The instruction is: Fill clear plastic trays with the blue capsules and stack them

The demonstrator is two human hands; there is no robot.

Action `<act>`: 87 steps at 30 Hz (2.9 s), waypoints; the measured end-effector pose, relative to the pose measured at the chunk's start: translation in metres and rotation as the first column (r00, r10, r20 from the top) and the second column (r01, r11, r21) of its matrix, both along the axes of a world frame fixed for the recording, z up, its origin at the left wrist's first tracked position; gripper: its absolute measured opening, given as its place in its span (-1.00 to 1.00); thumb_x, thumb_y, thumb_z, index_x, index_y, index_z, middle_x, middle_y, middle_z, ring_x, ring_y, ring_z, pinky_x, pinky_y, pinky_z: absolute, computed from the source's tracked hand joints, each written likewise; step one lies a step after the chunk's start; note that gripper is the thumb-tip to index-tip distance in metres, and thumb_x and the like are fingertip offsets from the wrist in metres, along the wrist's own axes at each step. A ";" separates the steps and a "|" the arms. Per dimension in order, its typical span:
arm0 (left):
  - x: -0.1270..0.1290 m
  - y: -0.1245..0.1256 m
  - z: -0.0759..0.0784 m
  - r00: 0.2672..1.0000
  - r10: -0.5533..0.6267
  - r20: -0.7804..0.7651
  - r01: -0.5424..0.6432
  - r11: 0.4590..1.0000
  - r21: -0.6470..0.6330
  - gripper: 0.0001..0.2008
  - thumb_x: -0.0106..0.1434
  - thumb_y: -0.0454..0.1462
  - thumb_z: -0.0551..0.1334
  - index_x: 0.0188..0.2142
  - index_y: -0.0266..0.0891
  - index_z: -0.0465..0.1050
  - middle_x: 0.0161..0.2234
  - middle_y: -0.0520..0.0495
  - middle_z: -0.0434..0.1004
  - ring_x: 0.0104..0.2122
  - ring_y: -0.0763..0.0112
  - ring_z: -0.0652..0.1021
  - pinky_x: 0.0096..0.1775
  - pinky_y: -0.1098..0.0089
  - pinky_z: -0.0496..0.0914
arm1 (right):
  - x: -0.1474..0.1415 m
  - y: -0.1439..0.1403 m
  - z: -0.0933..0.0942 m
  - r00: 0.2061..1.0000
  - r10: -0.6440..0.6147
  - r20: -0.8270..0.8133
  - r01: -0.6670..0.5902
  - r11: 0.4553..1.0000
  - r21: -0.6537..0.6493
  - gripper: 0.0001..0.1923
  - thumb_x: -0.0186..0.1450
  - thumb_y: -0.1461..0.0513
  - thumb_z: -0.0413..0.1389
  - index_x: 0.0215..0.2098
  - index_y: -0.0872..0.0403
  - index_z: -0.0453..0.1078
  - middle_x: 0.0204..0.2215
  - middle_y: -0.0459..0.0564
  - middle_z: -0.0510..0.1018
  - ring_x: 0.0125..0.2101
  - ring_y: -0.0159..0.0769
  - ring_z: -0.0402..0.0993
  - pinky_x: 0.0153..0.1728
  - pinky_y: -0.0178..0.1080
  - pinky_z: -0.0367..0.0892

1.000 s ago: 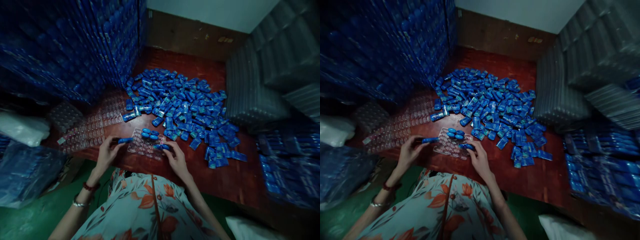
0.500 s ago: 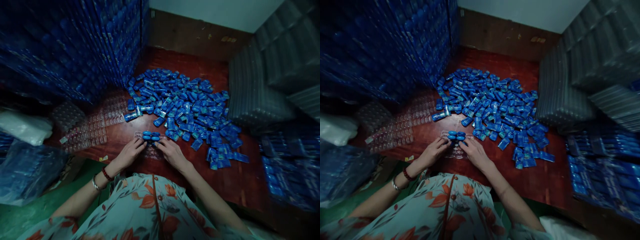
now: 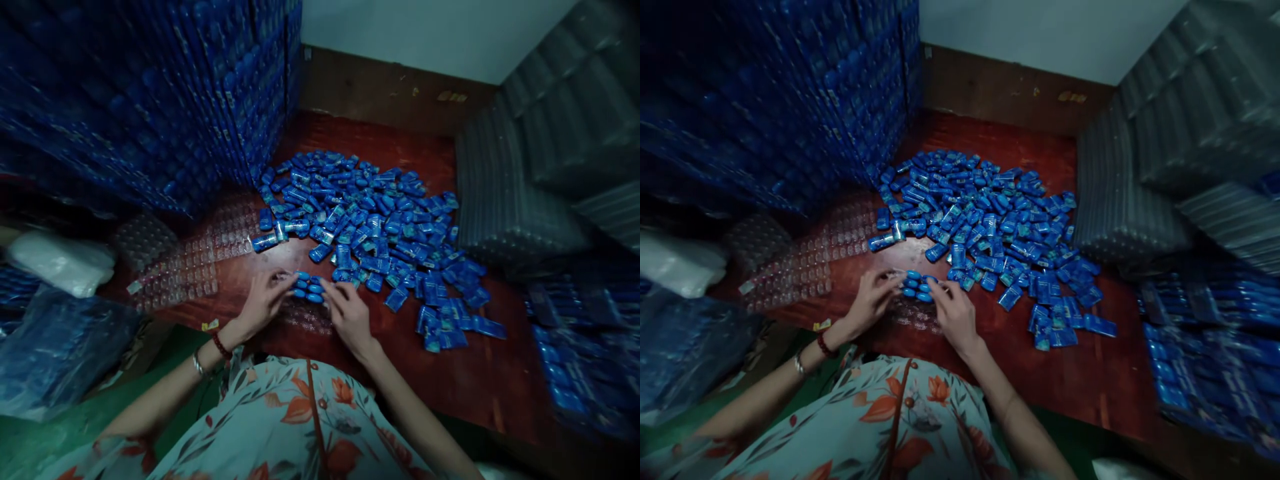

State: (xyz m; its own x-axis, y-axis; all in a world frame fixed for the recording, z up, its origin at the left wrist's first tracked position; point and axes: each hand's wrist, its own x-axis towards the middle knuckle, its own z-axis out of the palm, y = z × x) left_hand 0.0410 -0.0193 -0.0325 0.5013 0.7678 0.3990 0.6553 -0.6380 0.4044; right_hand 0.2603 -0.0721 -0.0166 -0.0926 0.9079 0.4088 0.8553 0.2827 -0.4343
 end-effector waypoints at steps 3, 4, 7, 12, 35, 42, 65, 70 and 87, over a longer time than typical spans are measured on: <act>-0.009 0.039 0.000 0.944 0.330 -0.019 -0.330 0.944 -0.011 -0.68 0.32 -0.24 0.06 0.04 -0.24 0.32 -0.09 -0.24 0.34 -0.12 0.17 0.37 -0.12 0.17 0.32 | 0.020 0.032 -0.001 0.960 -0.268 -0.079 0.263 0.962 -0.067 -0.65 0.36 0.12 -0.08 0.04 0.04 0.34 -0.23 0.08 0.45 -0.24 -0.21 0.43 -0.23 -0.20 0.35; -0.010 0.053 0.001 0.908 0.408 -0.099 -0.411 0.912 -0.013 -0.67 0.30 -0.21 0.08 0.02 -0.28 0.34 -0.11 -0.28 0.35 -0.12 0.10 0.37 -0.13 0.13 0.31 | 0.024 0.045 0.000 0.947 -0.319 -0.036 0.314 0.943 -0.107 -0.61 0.34 0.08 -0.05 0.05 0.07 0.33 -0.22 0.12 0.46 -0.23 -0.15 0.44 -0.24 -0.17 0.35; -0.007 0.085 0.002 0.816 0.443 -0.371 -0.483 0.875 -0.018 -0.67 0.25 -0.19 0.13 -0.09 -0.40 0.38 -0.15 -0.38 0.40 -0.11 -0.06 0.37 -0.15 0.04 0.28 | 0.028 0.077 0.001 0.935 -0.332 0.126 0.353 0.906 -0.232 -0.50 0.26 0.08 0.07 0.09 0.15 0.25 -0.24 0.21 0.49 -0.26 -0.07 0.47 -0.30 -0.16 0.35; 0.001 0.086 -0.001 0.823 0.349 -0.449 -0.410 0.911 -0.042 -0.74 0.27 -0.32 0.06 -0.12 -0.46 0.37 -0.15 -0.43 0.39 -0.09 -0.07 0.36 -0.09 0.01 0.21 | 0.029 0.085 0.003 0.963 -0.238 0.124 0.266 0.904 -0.335 -0.42 0.19 0.23 0.11 0.17 0.12 0.13 -0.12 0.22 0.48 -0.25 -0.06 0.49 -0.28 -0.14 0.36; -0.046 -0.036 -0.009 0.862 0.434 0.261 -0.374 0.893 -0.251 -0.85 0.28 -0.26 0.12 -0.17 -0.22 0.37 -0.27 -0.08 0.42 -0.24 0.30 0.45 -0.15 0.28 0.37 | 0.031 -0.054 -0.012 0.450 -0.509 -0.733 -0.137 0.772 -0.621 -0.51 0.06 0.08 0.24 -0.06 0.01 0.30 -0.08 0.05 0.43 -0.27 -0.28 0.49 -0.45 -0.26 0.51; -0.024 -0.081 0.015 0.938 0.238 0.252 -0.184 0.958 -0.219 -0.73 0.28 -0.33 0.11 -0.02 -0.19 0.29 -0.22 -0.08 0.45 -0.23 0.37 0.49 -0.17 0.37 0.42 | 0.006 -0.051 -0.013 0.778 -0.221 -0.588 -0.026 0.924 -0.382 -0.73 0.25 0.23 0.09 -0.07 0.00 0.37 -0.19 0.01 0.52 -0.19 -0.26 0.50 -0.13 -0.15 0.45; -0.012 -0.047 -0.002 0.982 -0.186 -0.043 0.188 0.981 0.040 -0.58 0.33 -0.43 -0.05 0.17 -0.23 0.15 -0.21 -0.21 0.40 -0.25 0.31 0.40 -0.27 0.32 0.42 | -0.008 -0.033 0.016 0.931 0.364 -0.029 -0.353 0.879 -0.319 -0.53 0.21 0.50 -0.09 -0.01 0.07 0.38 -0.24 0.07 0.48 -0.21 -0.28 0.42 -0.23 -0.26 0.44; -0.001 -0.045 -0.003 0.986 -0.150 -0.068 0.154 0.987 0.055 -0.62 0.34 -0.41 -0.07 0.13 -0.26 0.20 -0.20 -0.22 0.39 -0.24 0.29 0.39 -0.27 0.32 0.42 | -0.013 -0.026 0.026 0.945 0.325 -0.029 -0.306 0.853 -0.424 -0.56 0.19 0.51 -0.05 -0.06 0.04 0.41 -0.23 0.04 0.47 -0.23 -0.30 0.42 -0.25 -0.30 0.41; 0.024 0.035 0.009 0.985 0.075 0.157 -0.041 0.976 -0.212 -0.70 0.36 -0.19 -0.01 -0.16 -0.28 0.44 -0.23 -0.16 0.45 -0.21 0.33 0.44 -0.16 0.33 0.35 | 0.007 -0.028 -0.011 0.975 -0.165 -0.148 0.155 0.985 -0.080 -0.64 0.36 0.33 -0.13 0.04 0.03 0.36 -0.15 0.06 0.41 -0.14 -0.32 0.39 -0.12 -0.26 0.33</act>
